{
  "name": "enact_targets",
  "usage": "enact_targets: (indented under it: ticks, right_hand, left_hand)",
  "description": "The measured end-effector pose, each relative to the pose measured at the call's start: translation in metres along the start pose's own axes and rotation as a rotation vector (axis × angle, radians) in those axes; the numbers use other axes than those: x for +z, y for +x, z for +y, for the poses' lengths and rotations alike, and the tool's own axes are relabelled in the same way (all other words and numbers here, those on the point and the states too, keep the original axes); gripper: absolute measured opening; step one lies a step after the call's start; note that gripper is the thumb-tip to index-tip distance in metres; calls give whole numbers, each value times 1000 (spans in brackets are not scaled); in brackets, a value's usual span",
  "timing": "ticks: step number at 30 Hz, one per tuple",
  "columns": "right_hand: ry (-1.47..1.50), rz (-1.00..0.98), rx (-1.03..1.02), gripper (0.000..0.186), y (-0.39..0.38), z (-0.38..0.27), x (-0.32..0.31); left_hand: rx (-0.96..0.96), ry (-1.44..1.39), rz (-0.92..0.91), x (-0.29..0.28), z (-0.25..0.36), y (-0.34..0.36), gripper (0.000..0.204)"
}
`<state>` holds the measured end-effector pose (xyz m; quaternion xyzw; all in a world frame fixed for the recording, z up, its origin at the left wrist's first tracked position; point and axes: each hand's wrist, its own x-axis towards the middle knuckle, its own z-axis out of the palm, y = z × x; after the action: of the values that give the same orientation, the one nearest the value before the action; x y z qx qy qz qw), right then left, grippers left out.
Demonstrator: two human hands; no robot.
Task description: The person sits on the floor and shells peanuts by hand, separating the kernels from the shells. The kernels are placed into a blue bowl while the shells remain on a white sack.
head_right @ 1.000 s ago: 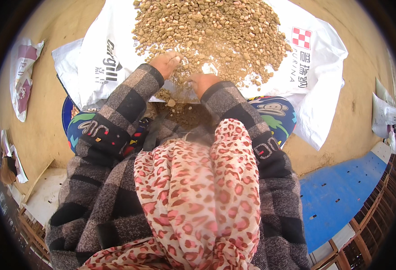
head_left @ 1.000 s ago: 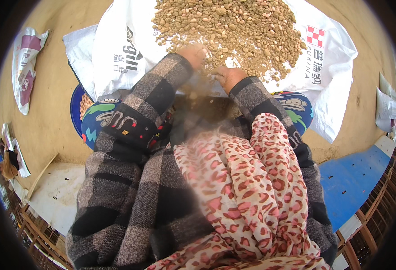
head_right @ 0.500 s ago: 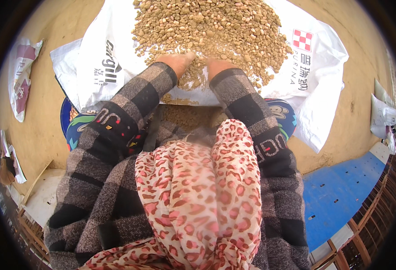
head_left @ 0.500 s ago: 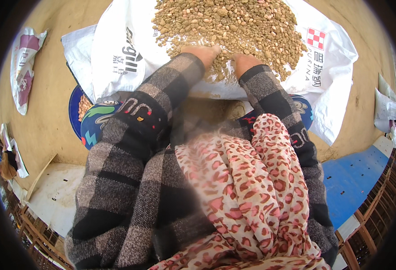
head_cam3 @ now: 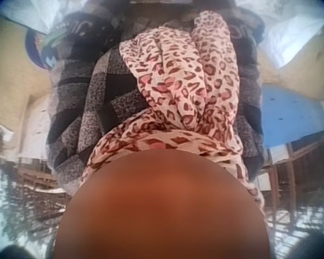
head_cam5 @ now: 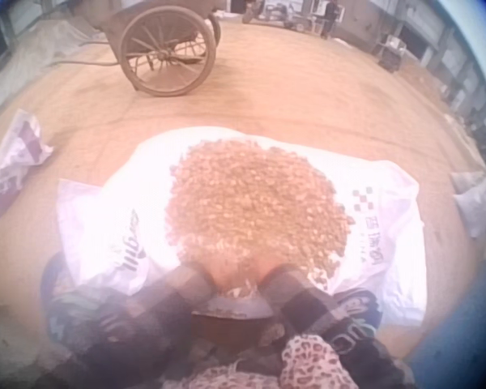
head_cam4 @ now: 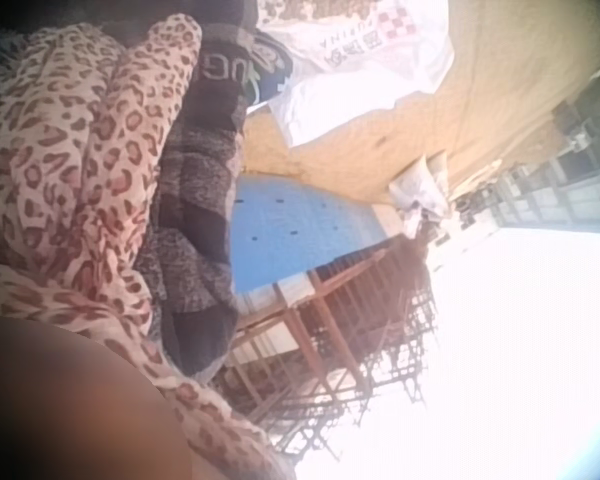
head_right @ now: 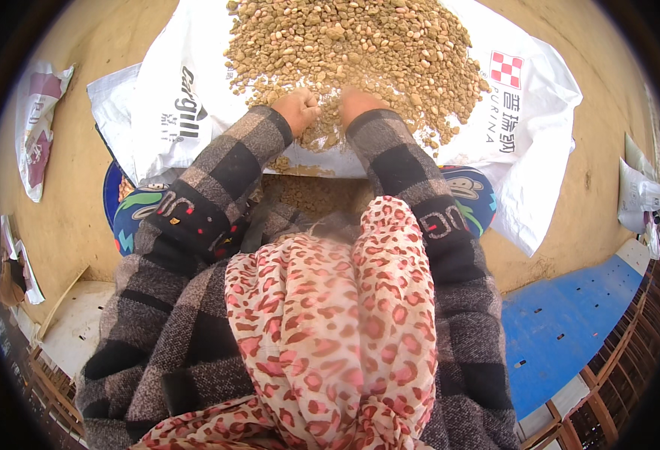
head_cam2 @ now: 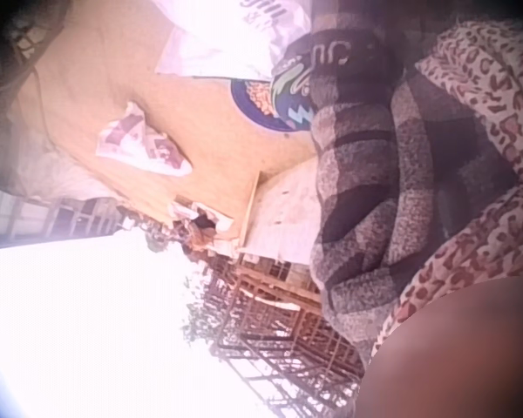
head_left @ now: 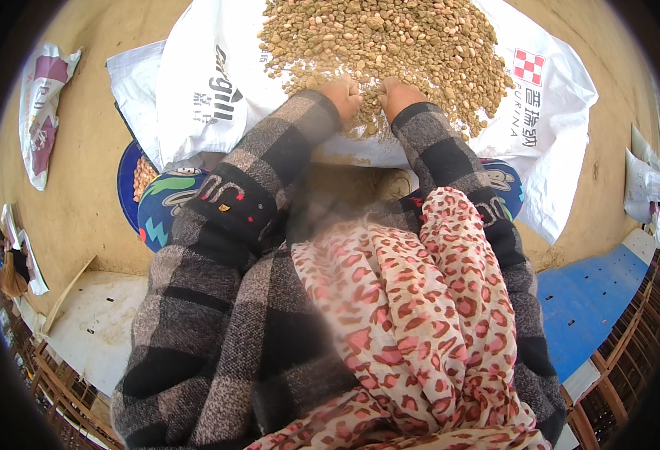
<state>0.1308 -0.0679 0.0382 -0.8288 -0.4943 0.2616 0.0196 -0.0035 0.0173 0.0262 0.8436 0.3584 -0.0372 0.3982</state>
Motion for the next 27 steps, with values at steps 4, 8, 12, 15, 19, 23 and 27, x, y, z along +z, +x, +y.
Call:
enact_targets:
  ticks: [4,8,12,15,19,23,27]
  right_hand:
    - [47,-14,-31,24,4,7,5]
    - [62,-40,-16,25,7,7,7]
    - [28,-62,55,24,6,3,7]
    - [48,-43,24,23,-2,7,6]
    - [57,-33,-67,24,-16,19,6]
    - [92,82,-64,20,-19,22,10]
    - [947,-141,70,16,-22,28,2]
  left_hand:
    - [-280,-874,-195,-26,-13,1,21]
    - [-396,-1544,-219,-36,-12,-2,22]
    - [-401,-1557,-46,-34,-7,-2,15]
    - [-382,-1305,88,-33,-7,1,9]
    - [-292,-775,84,-30,-5,16,18]
    - [-116,-79,165,-17,5,29,23]
    - [-98,176,90,-11,13,37,24]
